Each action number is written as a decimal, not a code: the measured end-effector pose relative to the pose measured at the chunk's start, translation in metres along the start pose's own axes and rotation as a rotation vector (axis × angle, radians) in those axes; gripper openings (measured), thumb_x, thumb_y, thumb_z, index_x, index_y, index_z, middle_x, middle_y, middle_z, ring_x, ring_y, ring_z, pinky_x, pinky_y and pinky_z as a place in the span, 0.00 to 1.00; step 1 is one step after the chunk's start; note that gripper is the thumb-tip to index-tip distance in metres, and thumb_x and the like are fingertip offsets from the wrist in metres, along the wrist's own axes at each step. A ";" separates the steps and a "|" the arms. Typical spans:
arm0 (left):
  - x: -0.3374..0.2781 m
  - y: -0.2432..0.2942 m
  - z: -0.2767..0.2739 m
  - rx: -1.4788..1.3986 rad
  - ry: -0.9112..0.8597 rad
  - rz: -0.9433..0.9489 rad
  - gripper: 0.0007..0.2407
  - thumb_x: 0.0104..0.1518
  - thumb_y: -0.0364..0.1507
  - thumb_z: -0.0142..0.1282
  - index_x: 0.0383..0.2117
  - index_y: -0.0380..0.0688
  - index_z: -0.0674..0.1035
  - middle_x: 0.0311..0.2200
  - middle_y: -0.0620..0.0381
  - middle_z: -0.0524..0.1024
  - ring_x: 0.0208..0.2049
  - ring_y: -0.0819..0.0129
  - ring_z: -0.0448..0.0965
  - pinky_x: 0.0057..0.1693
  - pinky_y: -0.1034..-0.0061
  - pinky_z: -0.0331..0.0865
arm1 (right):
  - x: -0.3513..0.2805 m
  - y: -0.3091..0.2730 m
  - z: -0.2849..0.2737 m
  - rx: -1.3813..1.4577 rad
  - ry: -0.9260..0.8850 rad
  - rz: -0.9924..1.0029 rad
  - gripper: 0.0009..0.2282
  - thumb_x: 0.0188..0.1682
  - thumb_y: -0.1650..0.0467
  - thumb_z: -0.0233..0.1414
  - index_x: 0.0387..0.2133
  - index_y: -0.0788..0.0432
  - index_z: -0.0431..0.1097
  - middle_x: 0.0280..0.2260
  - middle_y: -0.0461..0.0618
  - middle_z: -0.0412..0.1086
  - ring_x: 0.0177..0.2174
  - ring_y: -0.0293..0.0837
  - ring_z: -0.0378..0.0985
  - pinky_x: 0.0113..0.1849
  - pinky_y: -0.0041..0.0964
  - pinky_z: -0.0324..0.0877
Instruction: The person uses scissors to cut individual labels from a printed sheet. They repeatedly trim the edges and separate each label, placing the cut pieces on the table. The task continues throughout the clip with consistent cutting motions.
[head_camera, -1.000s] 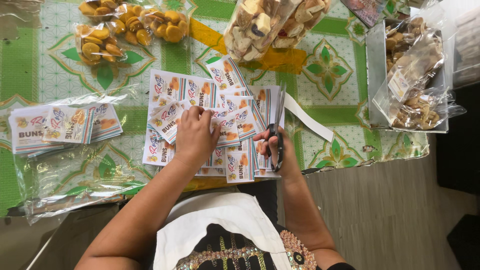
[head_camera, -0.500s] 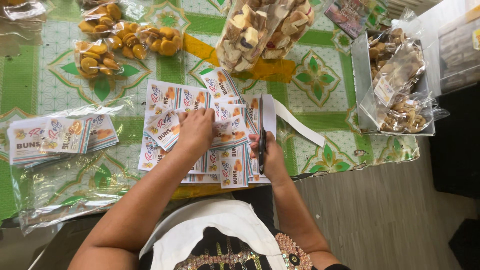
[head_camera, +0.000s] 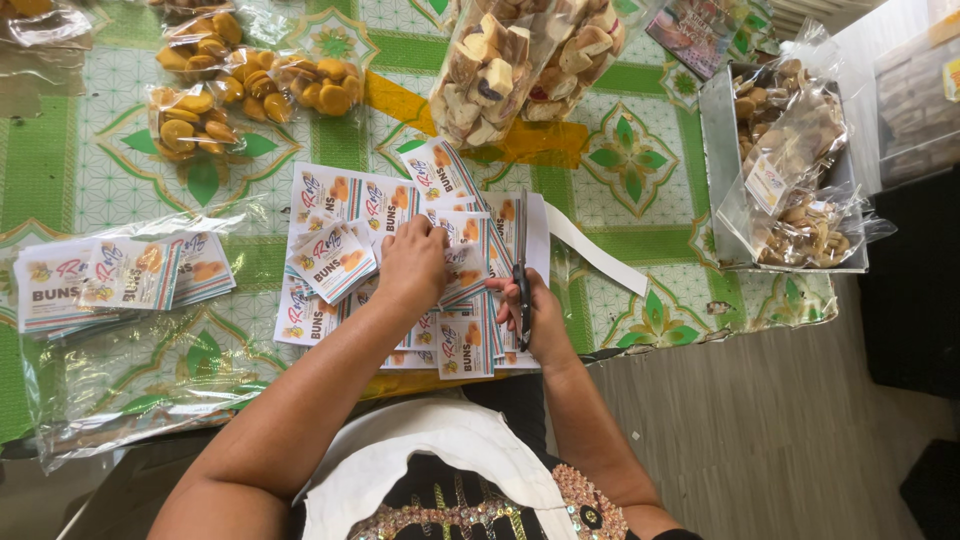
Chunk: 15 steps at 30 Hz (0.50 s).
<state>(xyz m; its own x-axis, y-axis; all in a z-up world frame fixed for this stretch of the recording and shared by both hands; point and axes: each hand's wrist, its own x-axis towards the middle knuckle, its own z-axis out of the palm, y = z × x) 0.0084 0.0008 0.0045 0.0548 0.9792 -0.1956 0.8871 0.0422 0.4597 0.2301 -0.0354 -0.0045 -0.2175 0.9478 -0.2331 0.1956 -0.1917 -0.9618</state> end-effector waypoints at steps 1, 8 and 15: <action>0.000 0.001 -0.002 -0.004 -0.022 -0.014 0.19 0.44 0.30 0.71 0.44 0.48 0.78 0.48 0.56 0.72 0.56 0.60 0.68 0.59 0.64 0.60 | 0.001 0.000 0.000 0.019 -0.004 -0.006 0.22 0.52 0.53 0.51 0.40 0.61 0.66 0.45 0.58 0.77 0.25 0.31 0.75 0.26 0.23 0.70; -0.008 -0.002 -0.026 -0.080 -0.052 0.043 0.12 0.48 0.29 0.69 0.39 0.50 0.80 0.37 0.59 0.83 0.48 0.60 0.75 0.57 0.59 0.62 | -0.006 0.006 -0.006 0.218 -0.069 -0.100 0.25 0.51 0.48 0.50 0.39 0.59 0.65 0.45 0.64 0.76 0.25 0.34 0.76 0.27 0.25 0.71; -0.021 -0.087 -0.109 -0.051 -0.224 -0.127 0.17 0.41 0.33 0.75 0.37 0.50 0.83 0.37 0.54 0.84 0.38 0.56 0.84 0.48 0.64 0.75 | -0.020 0.006 -0.017 0.171 -0.038 -0.188 0.26 0.52 0.46 0.47 0.39 0.59 0.64 0.46 0.68 0.75 0.26 0.33 0.75 0.28 0.25 0.70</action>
<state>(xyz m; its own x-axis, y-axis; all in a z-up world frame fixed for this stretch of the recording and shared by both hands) -0.1198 -0.0014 0.0627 0.0499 0.8972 -0.4389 0.8696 0.1771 0.4608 0.2521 -0.0515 -0.0030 -0.2713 0.9612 -0.0498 -0.0161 -0.0562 -0.9983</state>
